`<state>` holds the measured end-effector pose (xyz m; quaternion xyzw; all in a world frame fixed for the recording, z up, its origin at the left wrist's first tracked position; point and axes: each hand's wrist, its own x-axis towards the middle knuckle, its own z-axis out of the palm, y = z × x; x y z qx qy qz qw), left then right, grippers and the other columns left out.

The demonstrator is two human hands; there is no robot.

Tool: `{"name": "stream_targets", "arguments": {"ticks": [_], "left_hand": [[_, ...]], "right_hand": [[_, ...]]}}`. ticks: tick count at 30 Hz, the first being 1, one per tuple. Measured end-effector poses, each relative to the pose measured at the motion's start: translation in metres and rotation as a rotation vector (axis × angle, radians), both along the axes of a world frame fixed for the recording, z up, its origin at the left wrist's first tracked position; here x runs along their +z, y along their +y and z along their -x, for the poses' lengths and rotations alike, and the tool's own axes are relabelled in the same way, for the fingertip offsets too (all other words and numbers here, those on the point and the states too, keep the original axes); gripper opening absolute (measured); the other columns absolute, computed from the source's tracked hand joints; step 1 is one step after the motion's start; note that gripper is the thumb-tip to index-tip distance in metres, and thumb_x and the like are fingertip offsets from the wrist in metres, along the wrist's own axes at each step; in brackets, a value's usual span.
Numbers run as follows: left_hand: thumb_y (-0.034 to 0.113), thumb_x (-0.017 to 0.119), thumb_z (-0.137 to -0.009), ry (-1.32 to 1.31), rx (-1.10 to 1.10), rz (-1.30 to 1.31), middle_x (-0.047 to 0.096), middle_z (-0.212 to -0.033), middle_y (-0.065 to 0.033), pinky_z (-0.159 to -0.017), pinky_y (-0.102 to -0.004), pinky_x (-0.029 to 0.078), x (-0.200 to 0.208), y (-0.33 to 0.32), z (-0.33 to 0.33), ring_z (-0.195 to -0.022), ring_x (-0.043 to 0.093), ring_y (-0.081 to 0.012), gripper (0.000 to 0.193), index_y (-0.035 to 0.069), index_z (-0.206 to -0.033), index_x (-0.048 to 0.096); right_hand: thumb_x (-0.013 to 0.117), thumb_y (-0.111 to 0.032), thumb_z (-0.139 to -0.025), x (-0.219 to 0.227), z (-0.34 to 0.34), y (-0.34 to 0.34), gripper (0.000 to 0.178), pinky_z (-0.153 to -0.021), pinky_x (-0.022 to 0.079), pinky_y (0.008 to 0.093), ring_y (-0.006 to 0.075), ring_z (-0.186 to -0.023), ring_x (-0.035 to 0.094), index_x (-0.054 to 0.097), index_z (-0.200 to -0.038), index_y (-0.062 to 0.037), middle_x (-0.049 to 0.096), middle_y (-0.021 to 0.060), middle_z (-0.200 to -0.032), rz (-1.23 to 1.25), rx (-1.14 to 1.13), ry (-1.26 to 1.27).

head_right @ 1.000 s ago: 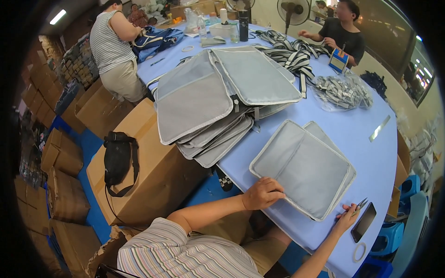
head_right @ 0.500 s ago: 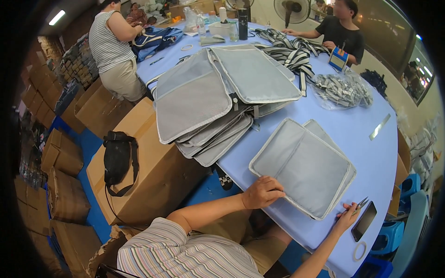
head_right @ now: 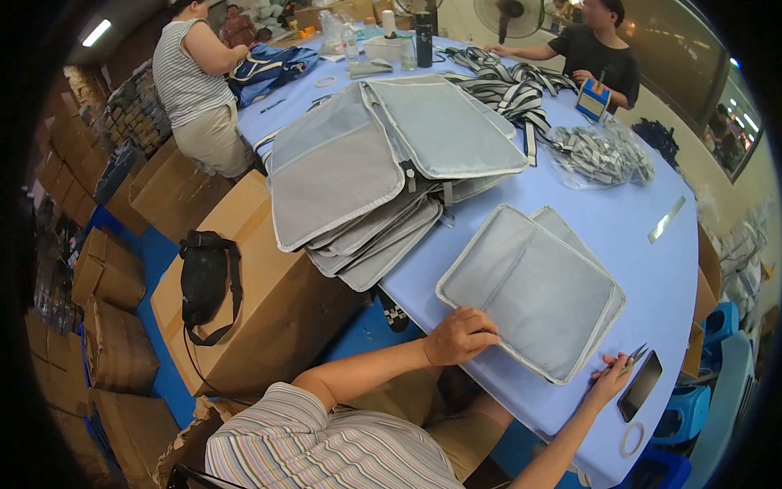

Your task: Trimming excess threads and inspecting finished grey zippered cases at a workshop table.

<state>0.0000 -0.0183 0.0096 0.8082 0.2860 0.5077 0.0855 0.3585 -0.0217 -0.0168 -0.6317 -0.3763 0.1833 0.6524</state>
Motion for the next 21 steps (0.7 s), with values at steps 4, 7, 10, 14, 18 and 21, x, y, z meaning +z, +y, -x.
{"name": "stream_targets", "arguments": {"ticks": [4, 7, 10, 14, 18, 21], "left_hand": [[0.005, 0.060, -0.072, 0.006, -0.003, 0.001, 0.055, -0.088, -0.0023, -0.077, -0.0328, 0.041, 0.0006, 0.0004, -0.0007, -0.087, 0.052, -0.0213, 0.012, 0.011, -0.082, 0.060], [0.006, 0.061, -0.072, 0.010, 0.004, 0.000, 0.055, -0.088, -0.0022, -0.078, -0.0329, 0.041, -0.0002, 0.0003, 0.0004, -0.087, 0.052, -0.0211, 0.012, 0.011, -0.082, 0.060], [0.006, 0.061, -0.072, 0.017, 0.010, 0.001, 0.055, -0.088, -0.0020, -0.078, -0.0330, 0.041, -0.0003, -0.0003, 0.0008, -0.087, 0.052, -0.0210, 0.012, 0.011, -0.082, 0.060], [0.006, 0.061, -0.072, 0.017, 0.008, 0.005, 0.055, -0.088, -0.0018, -0.078, -0.0331, 0.041, 0.0013, -0.0003, -0.0001, -0.087, 0.052, -0.0208, 0.012, 0.011, -0.082, 0.060], [0.006, 0.060, -0.072, 0.019, 0.014, -0.002, 0.055, -0.088, -0.0018, -0.078, -0.0332, 0.041, 0.0004, 0.0007, -0.0022, -0.087, 0.052, -0.0207, 0.012, 0.011, -0.082, 0.060], [0.006, 0.060, -0.072, 0.019, 0.008, 0.004, 0.055, -0.088, -0.0018, -0.078, -0.0333, 0.041, 0.0013, 0.0001, -0.0028, -0.087, 0.052, -0.0206, 0.011, 0.011, -0.082, 0.059]], "right_hand": [[0.043, -0.033, -0.093, 0.0001, -0.0019, -0.0011, 0.033, -0.035, 0.032, 0.0174, 0.0026, -0.042, 0.033, 0.049, -0.102, -0.0021, 0.055, 0.0045, -0.071, -0.004, 0.004, 0.006], [0.043, -0.033, -0.093, 0.0014, 0.0009, -0.0011, 0.032, -0.035, 0.032, 0.0170, 0.0024, -0.043, 0.033, 0.049, -0.101, -0.0022, 0.055, 0.0041, -0.071, -0.009, 0.013, 0.015], [0.044, -0.033, -0.093, 0.0035, 0.0038, -0.0014, 0.031, -0.035, 0.032, 0.0165, 0.0021, -0.044, 0.033, 0.049, -0.100, -0.0022, 0.055, 0.0037, -0.071, -0.015, 0.018, 0.026], [0.044, -0.032, -0.093, 0.0049, 0.0040, -0.0013, 0.031, -0.035, 0.032, 0.0166, 0.0022, -0.044, 0.033, 0.049, -0.099, -0.0020, 0.055, 0.0039, -0.071, -0.010, 0.010, 0.032], [0.043, -0.032, -0.093, 0.0002, -0.0038, 0.0002, 0.032, -0.035, 0.032, 0.0170, 0.0023, -0.044, 0.033, 0.048, -0.103, -0.0017, 0.055, 0.0041, -0.071, -0.005, 0.015, 0.011], [0.044, -0.031, -0.093, 0.0017, -0.0022, 0.0005, 0.030, -0.035, 0.031, 0.0170, 0.0027, -0.043, 0.033, 0.048, -0.099, -0.0016, 0.055, 0.0045, -0.071, -0.013, 0.004, 0.028]]}}
